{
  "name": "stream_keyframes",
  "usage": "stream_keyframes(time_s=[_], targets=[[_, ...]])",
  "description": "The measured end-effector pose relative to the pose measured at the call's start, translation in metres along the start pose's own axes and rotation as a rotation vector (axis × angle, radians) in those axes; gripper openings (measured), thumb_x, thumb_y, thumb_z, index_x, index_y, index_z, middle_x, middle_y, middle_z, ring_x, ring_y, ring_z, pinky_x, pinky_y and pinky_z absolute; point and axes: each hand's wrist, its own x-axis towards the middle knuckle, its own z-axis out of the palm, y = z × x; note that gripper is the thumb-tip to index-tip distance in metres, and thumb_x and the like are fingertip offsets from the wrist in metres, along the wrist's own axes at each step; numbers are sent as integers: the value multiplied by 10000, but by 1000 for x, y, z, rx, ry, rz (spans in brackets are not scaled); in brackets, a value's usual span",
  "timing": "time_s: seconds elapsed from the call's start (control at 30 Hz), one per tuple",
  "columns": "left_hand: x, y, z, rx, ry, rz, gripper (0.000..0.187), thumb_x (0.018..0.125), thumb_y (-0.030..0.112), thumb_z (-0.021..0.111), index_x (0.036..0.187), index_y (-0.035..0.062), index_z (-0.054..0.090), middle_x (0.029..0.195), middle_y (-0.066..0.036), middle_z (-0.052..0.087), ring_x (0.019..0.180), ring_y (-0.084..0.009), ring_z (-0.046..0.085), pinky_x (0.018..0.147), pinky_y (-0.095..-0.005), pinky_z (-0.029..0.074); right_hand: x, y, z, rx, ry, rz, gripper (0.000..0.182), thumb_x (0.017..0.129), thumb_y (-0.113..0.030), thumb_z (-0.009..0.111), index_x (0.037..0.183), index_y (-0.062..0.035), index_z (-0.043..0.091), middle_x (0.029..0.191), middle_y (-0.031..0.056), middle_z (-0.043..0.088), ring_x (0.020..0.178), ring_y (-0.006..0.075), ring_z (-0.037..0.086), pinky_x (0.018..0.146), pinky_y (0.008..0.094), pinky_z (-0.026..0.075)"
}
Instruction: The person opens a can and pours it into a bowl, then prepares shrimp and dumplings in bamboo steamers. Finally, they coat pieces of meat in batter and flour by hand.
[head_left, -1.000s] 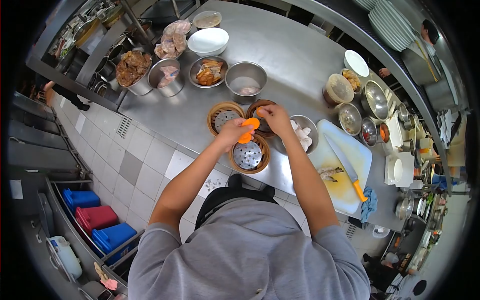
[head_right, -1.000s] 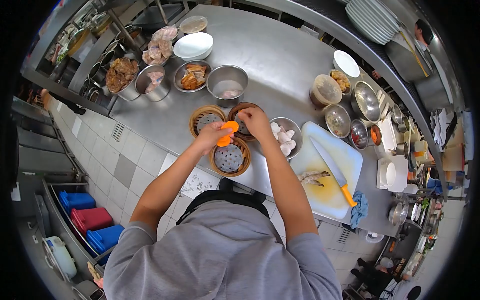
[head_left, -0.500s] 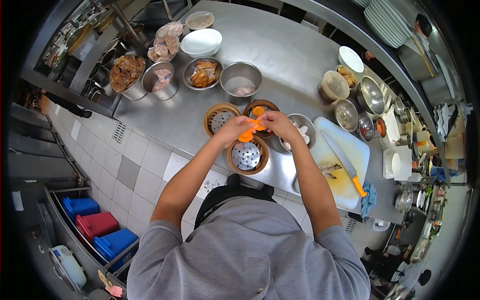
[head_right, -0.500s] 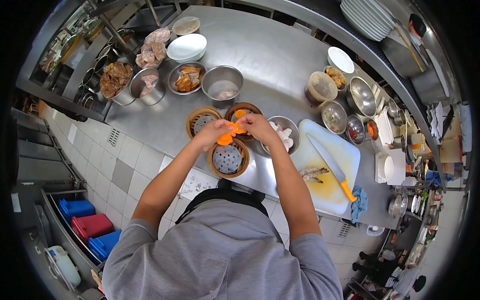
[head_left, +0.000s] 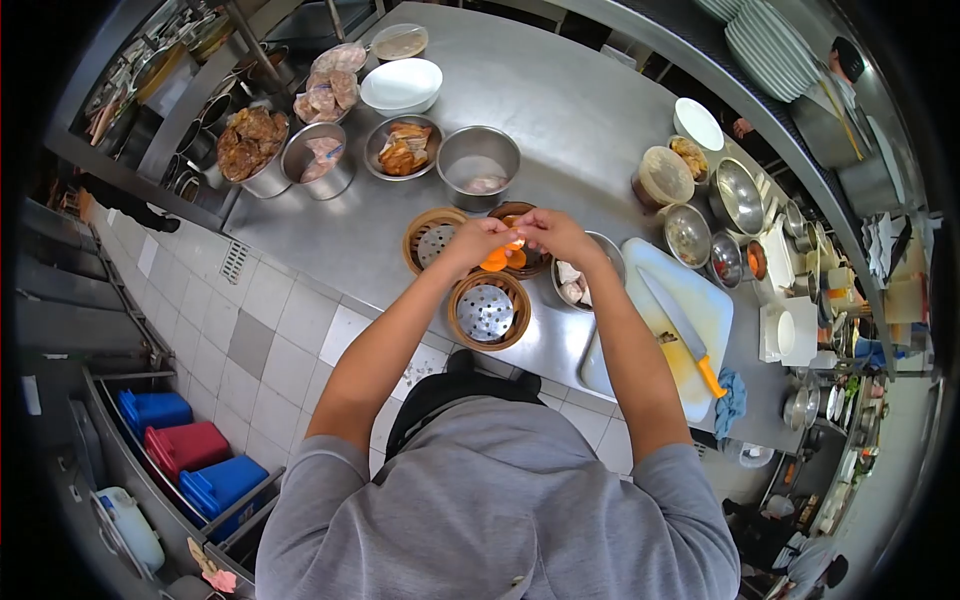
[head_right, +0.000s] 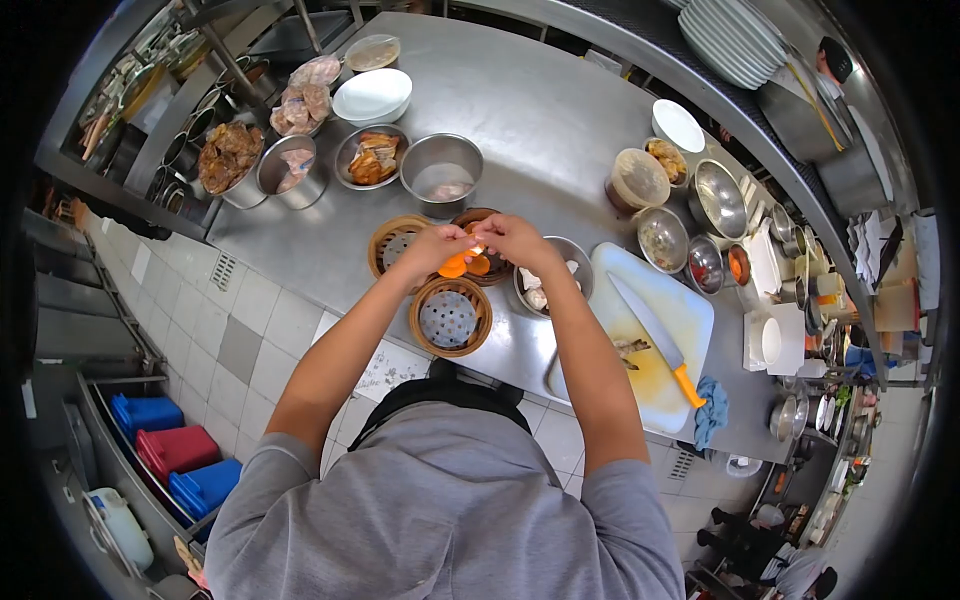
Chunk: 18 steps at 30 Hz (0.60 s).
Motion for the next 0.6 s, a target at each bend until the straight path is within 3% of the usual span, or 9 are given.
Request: stream_keyframes(time_s=[0.1, 0.2, 0.23, 0.3, 0.4, 0.5, 0.6], targets=[[7, -9, 1, -197, -9, -72, 218, 953, 143, 634, 1112, -1, 595, 883, -76, 669, 816, -142, 662, 732, -259, 539, 26, 43, -8, -231, 116, -121, 216, 873, -163, 650, 1052, -47, 679, 867, 108, 706, 788, 229, 681, 680, 364, 537], [-4, -16, -10, -297, -27, -51, 323, 944, 40, 571, 1256, -10, 505, 1046, -120, 656, 935, -186, 660, 835, -298, 550, 22, 47, -7, -812, 274, -196, 183, 853, -185, 668, 992, -67, 690, 852, 140, 703, 819, 302, 689, 692, 402, 542], [-16, -6, -12, -392, -77, -79, 413, 919, -43, 516, 1324, -5, 448, 1166, -146, 621, 1029, -210, 639, 897, -321, 542, 19, 45, -4, -857, 304, -183, 179, 845, -189, 675, 981, -74, 692, 864, 149, 701, 832, 326, 682, 698, 415, 541], [-29, -8, -21, -423, -38, -59, 393, 925, -43, 527, 1311, 3, 470, 1179, -142, 618, 1053, -200, 633, 904, -321, 537, 15, 36, 8, -947, 361, -163, 171, 828, -199, 689, 958, -89, 694, 888, 166, 698, 858, 374, 668, 709, 440, 540], [-48, -9, -34, -397, 88, -9, 355, 935, -29, 551, 1284, 18, 503, 1174, -136, 625, 1052, -187, 638, 891, -319, 541, 5, 18, 15, -785, 469, -207, 209, 839, -218, 712, 986, -71, 686, 906, 142, 706, 842, 308, 689, 718, 406, 545], [-68, -6, -37, -349, 118, 20, 308, 921, 10, 618, 1220, 28, 547, 1094, -107, 655, 989, -158, 657, 835, -296, 549, -5, -4, 39, -139, 125, -279, 264, 863, -234, 725, 1021, -33, 660, 887, 103, 703, 814, 198, 684, 712, 348, 543], [-83, -9, -27, -146, 91, 34, 299, 900, 40, 675, 1179, 29, 569, 1012, -86, 680, 928, -137, 666, 792, -272, 543, -29, -29, 66, 109, -90, -97, 269, 874, -224, 735, 989, 1, 643, 856, 68, 685, 780, 111, 643, 697, 287, 530]])
